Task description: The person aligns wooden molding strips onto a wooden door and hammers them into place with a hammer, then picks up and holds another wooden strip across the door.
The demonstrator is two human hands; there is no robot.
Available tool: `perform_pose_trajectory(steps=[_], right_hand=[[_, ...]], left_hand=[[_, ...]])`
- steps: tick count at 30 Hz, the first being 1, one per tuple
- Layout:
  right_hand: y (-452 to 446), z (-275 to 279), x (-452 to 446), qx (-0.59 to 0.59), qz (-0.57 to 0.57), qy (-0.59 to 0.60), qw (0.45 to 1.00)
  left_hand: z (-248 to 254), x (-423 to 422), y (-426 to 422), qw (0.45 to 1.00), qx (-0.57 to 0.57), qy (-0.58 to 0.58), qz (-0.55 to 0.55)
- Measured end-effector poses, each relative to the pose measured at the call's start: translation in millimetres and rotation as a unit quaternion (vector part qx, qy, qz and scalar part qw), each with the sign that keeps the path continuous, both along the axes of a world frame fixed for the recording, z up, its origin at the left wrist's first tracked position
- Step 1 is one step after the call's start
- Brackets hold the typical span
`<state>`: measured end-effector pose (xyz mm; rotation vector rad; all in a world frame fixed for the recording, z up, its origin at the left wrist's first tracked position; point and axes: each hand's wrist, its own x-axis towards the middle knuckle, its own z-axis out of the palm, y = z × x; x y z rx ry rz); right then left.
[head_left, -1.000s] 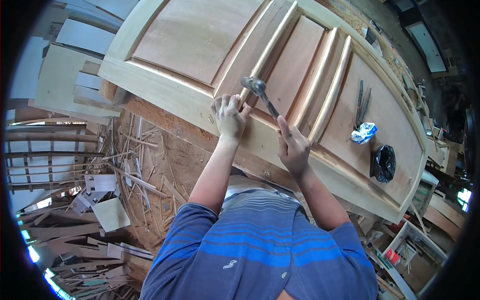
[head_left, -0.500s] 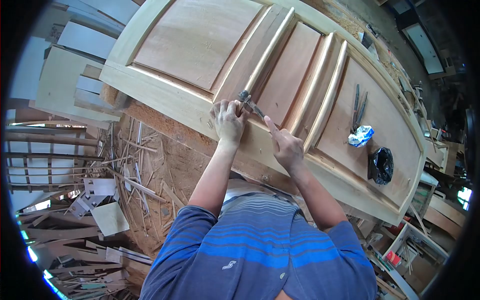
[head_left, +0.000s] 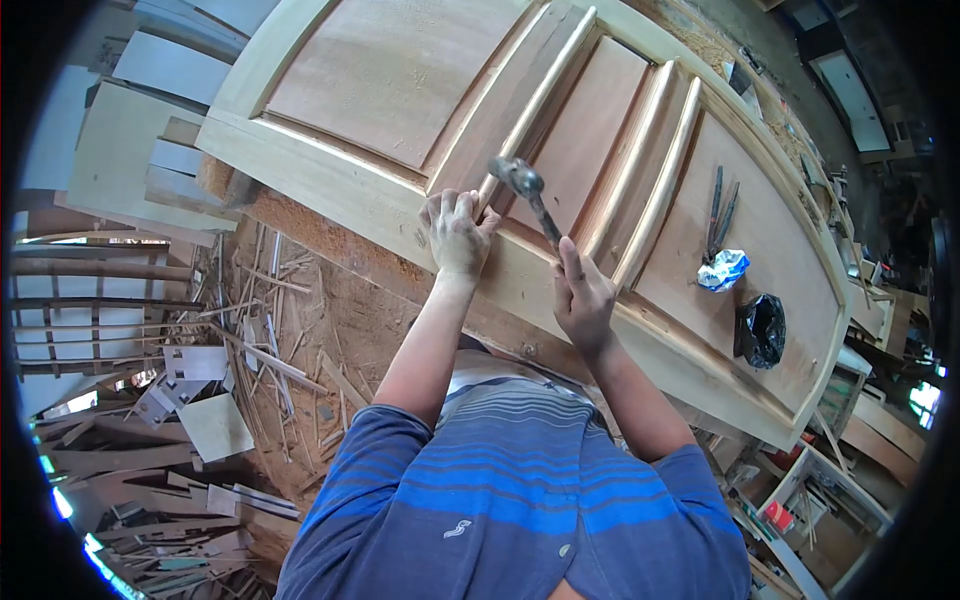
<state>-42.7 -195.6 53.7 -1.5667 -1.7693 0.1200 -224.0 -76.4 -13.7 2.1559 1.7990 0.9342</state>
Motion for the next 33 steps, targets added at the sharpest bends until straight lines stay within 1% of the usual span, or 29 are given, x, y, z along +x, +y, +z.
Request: perform_pose_trajectory(steps=[2, 3, 6, 7, 10, 11, 13, 16, 17, 19, 20, 22, 23, 26, 29, 32, 33], right_hand=[[-5, -12, 9, -0.101, 0.003, -0.1, 0.99], [0, -8, 8, -0.145, 0.011, -0.131, 0.981], [3, 7, 5, -0.092, 0.013, -0.022, 0.995], [3, 15, 2, -0.056, 0.005, 0.019, 0.998], [-1, -4, 1, 0.049, 0.0, 0.051, 0.997], [-2, -5, 4, -0.033, 0.006, -0.004, 0.999], [0, 1, 6, -0.192, 0.014, -0.113, 0.975], [2, 10, 6, -0.093, 0.033, -0.025, 0.995], [1, 8, 4, -0.049, 0.02, -0.001, 0.999], [-1, 2, -1, 0.038, -0.004, 0.048, 0.998], [-5, -1, 0, -0.045, 0.001, -0.01, 0.999], [1, 1, 8, -0.193, 0.011, -0.129, 0.973], [1, 3, 11, -0.186, 0.015, -0.127, 0.974], [-1, 13, 7, -0.102, 0.013, -0.021, 0.995], [-7, -10, 7, -0.099, -0.01, -0.047, 0.994], [2, 6, 8, -0.189, 0.007, -0.099, 0.977], [1, 6, 7, -0.157, 0.009, -0.065, 0.985]], left_hand=[[-2, 2, 2, 1.0, 0.007, -0.011, 0.005], [2, 1, 2, 1.0, -0.009, -0.01, -0.002], [-3, 3, 4, 1.0, 0.017, 0.002, 0.007], [-4, 1, 4, 1.0, 0.015, -0.013, -0.003], [-2, 2, 3, 1.0, -0.006, 0.007, 0.008], [0, 2, 3, 1.0, -0.009, 0.003, 0.006], [3, 0, 2, 1.0, -0.009, -0.004, -0.002], [1, 0, 3, 1.0, 0.002, 0.005, -0.003], [-3, 0, 3, 1.0, 0.013, -0.003, -0.007], [-3, 1, 3, 1.0, -0.015, 0.005, 0.002], [0, 1, 2, 1.0, -0.027, 0.009, 0.004], [-1, 1, 3, 1.0, -0.011, 0.003, 0.003], [-2, -1, -1, 1.0, -0.012, 0.005, -0.001], [-6, 0, 1, 1.0, -0.006, 0.004, -0.001], [-4, 0, -1, 1.0, 0.005, 0.0, -0.001], [1, 3, 7, 1.0, 0.027, 0.008, -0.002], [-1, 2, 8, 1.0, 0.029, 0.012, -0.001]])
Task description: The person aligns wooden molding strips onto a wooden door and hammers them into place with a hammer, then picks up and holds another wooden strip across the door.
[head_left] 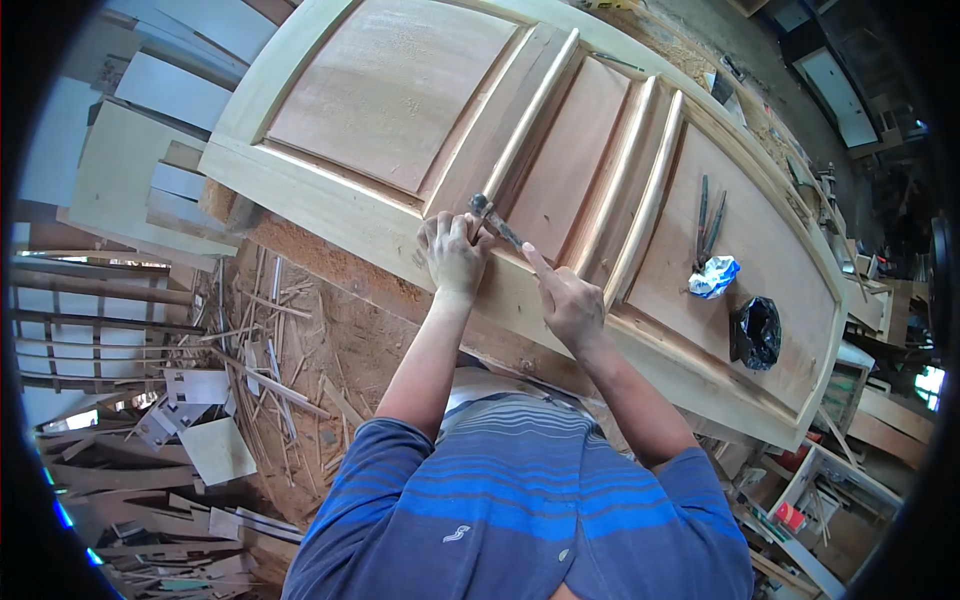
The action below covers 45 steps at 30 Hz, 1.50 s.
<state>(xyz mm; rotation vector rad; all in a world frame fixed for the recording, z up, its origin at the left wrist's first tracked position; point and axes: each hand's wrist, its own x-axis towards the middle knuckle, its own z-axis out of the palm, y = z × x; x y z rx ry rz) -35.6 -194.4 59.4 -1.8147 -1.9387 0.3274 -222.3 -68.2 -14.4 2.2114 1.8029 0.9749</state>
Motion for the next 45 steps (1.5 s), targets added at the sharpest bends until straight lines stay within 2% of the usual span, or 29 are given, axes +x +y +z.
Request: perform_pose_trajectory(steps=[3, 5, 9, 13, 14, 16, 17, 20, 23, 24, 27, 29, 33, 34, 37, 40, 43, 45], right_hand=[[-7, -2, -6, -0.055, -0.018, -0.04, 0.998], [-13, 1, -7, -0.062, -0.033, 0.008, 0.998], [-26, -4, -1, 0.03, -0.12, 0.134, 0.983], [-58, -27, 20, 0.027, -0.218, 0.19, 0.957], [-63, -30, 26, 0.065, -0.222, 0.193, 0.954], [-71, -30, 35, 0.05, -0.24, 0.189, 0.951], [-73, -31, 38, 0.041, -0.248, 0.187, 0.95], [-43, -32, 43, 0.12, -0.235, 0.144, 0.954], [6, -19, 50, 0.026, -0.231, 0.078, 0.97], [28, -29, 53, 0.069, -0.218, 0.076, 0.97], [91, -35, 62, 0.067, -0.201, 0.017, 0.977], [121, -24, 67, 0.068, -0.193, 0.025, 0.978], [137, -3, 68, 0.133, -0.179, 0.029, 0.974], [138, -11, 70, 0.124, -0.175, 0.009, 0.977], [150, -14, 76, -0.027, -0.164, -0.092, 0.982], [147, 0, 73, -0.005, -0.17, -0.021, 0.985], [151, -7, 74, -0.08, -0.165, -0.083, 0.98], [156, 0, 77, -0.078, -0.161, -0.061, 0.982]], left_hand=[[-7, -1, -4, 1.0, -0.025, -0.002, 0.004], [-2, -3, -6, 0.999, -0.034, 0.006, -0.001], [-2, -2, -2, 0.999, -0.041, 0.029, -0.003], [13, 9, 12, 0.996, -0.066, 0.058, -0.007], [17, 15, 20, 0.994, -0.084, 0.064, -0.018], [26, 30, 41, 0.989, -0.122, 0.075, -0.039], [25, 38, 53, 0.991, -0.097, 0.071, -0.052], [15, 69, 93, 0.994, -0.041, 0.051, -0.084], [4, 93, 120, 0.996, -0.034, 0.019, -0.078], [4, 97, 122, 0.997, -0.032, 0.017, -0.073], [6, 100, 118, 0.997, -0.034, 0.009, -0.065], [7, 99, 120, 0.997, -0.036, -0.006, -0.075], [3, 100, 122, 0.997, -0.035, 0.014, -0.067], [2, 100, 118, 0.997, -0.044, 0.021, -0.065], [8, 101, 120, 0.996, -0.055, 0.036, -0.066], [10, 101, 120, 0.997, -0.045, 0.024, -0.066], [5, 102, 120, 0.996, -0.053, 0.037, -0.059], [9, 100, 119, 0.995, -0.057, 0.044, -0.064]])
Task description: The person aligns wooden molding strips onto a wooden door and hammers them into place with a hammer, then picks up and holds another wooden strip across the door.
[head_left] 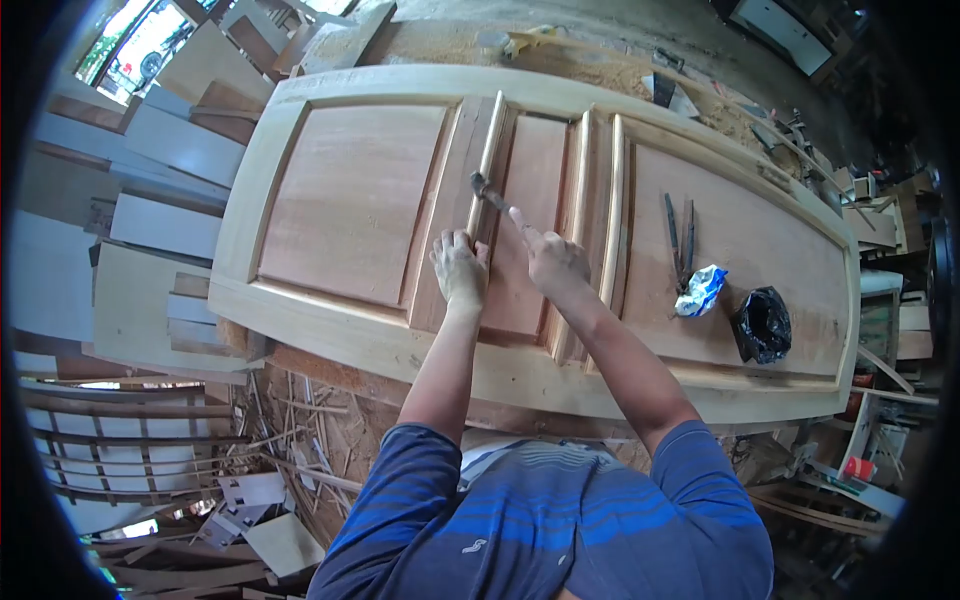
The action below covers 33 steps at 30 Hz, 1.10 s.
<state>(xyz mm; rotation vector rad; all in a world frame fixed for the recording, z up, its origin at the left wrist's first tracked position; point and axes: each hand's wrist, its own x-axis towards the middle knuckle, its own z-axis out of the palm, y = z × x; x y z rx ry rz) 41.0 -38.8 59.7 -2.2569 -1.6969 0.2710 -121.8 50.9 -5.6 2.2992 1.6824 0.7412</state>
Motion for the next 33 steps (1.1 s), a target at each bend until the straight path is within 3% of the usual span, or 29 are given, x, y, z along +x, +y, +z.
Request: perform_pose_trajectory(steps=[5, 9, 13, 17, 20, 24, 28, 31, 33], right_hand=[[5, 18, 10, 0.019, -0.024, 0.057, 0.998], [27, 10, 25, 0.062, -0.066, 0.085, 0.992], [79, -3, 55, 0.092, -0.075, 0.085, 0.989], [144, 16, 82, 0.031, -0.104, 0.069, 0.992], [178, 8, 91, 0.137, -0.117, 0.059, 0.982], [197, -3, 105, -0.03, -0.057, -0.051, 0.997], [197, 18, 94, 0.039, -0.1, 0.016, 0.994], [192, -8, 103, 0.033, -0.057, -0.019, 0.998], [189, -1, 105, 0.038, -0.075, 0.018, 0.996]], left_hand=[[5, 8, 22, 0.998, -0.062, 0.026, -0.019], [6, 29, 60, 0.992, -0.001, 0.085, -0.096], [-1, 31, 62, 0.995, 0.004, 0.043, -0.092], [-1, 33, 67, 0.995, -0.003, 0.041, -0.091], [-4, 35, 70, 0.995, 0.0, 0.039, -0.087], [-2, 34, 64, 0.995, -0.007, 0.044, -0.084], [-4, 35, 67, 0.995, 0.004, 0.037, -0.089], [-1, 33, 65, 0.995, -0.01, 0.026, -0.093], [-1, 34, 68, 0.994, 0.007, 0.036, -0.1]])
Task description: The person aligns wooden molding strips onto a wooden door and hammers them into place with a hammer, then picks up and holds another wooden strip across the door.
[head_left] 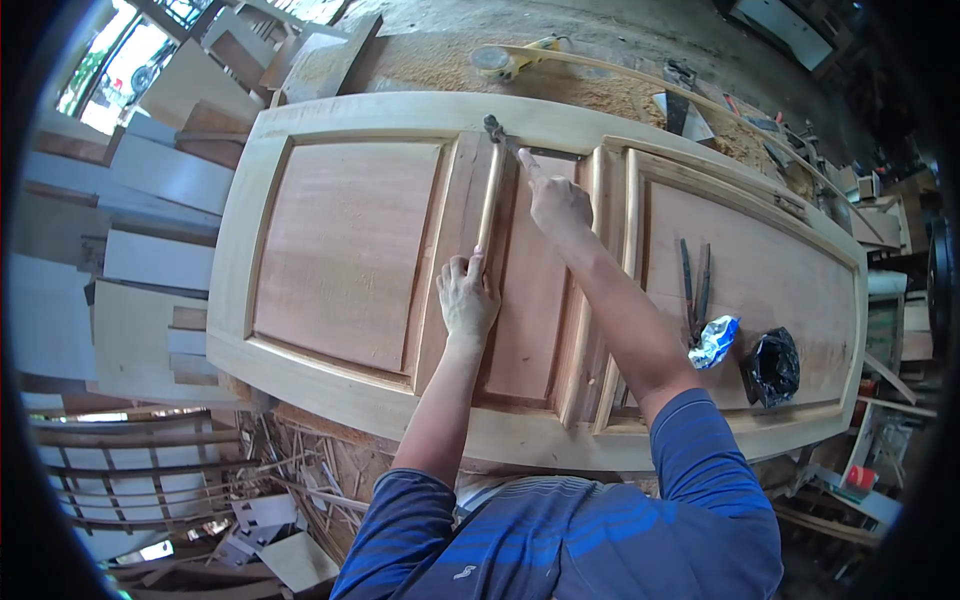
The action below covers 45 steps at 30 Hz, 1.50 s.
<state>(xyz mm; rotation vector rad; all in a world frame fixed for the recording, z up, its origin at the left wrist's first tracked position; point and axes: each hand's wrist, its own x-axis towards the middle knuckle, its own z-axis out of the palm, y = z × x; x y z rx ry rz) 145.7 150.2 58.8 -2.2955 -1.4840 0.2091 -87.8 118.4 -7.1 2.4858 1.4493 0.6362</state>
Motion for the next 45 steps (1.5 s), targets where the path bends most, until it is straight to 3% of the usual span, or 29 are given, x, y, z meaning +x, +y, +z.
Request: perform_pose_trajectory(steps=[5, 7, 11, 16, 20, 28, 31, 35, 36, 39, 40, 43, 45], right_hand=[[-88, -8, -9, 0.137, -0.085, 0.13, 0.978], [-138, -37, -13, 0.295, -0.089, 0.186, 0.933], [-209, -59, -32, 0.293, -0.15, 0.178, 0.927], [-200, -46, -21, 0.282, -0.139, 0.148, 0.938], [-203, -56, -23, 0.272, -0.141, 0.218, 0.927], [-199, -62, -21, 0.29, -0.109, 0.201, 0.929], [-205, -58, -24, 0.225, -0.129, 0.265, 0.929], [-198, -62, -25, 0.257, -0.127, 0.252, 0.925], [-199, -64, -24, 0.253, -0.119, 0.251, 0.927], [-198, -73, -24, 0.282, -0.098, 0.234, 0.925], [-203, -54, -22, 0.186, -0.119, 0.308, 0.925], [-195, -74, -21, 0.337, -0.118, 0.217, 0.908], [-205, -78, -13, 0.305, -0.145, 0.346, 0.875]], left_hand=[[-3, -2, -1, 1.0, 0.026, -0.007, -0.013], [-3, 1, 7, 1.0, 0.015, -0.003, -0.015], [3, 42, 52, 1.0, 0.004, 0.019, -0.015], [-1, 110, 131, 0.999, 0.029, 0.009, -0.011], [2, 149, 176, 0.998, 0.06, 0.018, -0.008], [-1, 177, 207, 0.999, 0.029, -0.016, 0.042], [-3, 182, 211, 0.999, 0.017, -0.009, 0.049], [-5, 184, 211, 0.997, 0.026, 0.006, 0.068], [5, 181, 207, 0.998, -0.014, 0.011, 0.057], [-7, 150, 190, 0.999, 0.044, -0.015, 0.006], [8, 132, 167, 0.999, 0.028, -0.02, -0.026], [22, 63, 71, 0.998, -0.029, -0.029, -0.051], [25, 11, 11, 0.996, -0.009, -0.046, -0.079]])
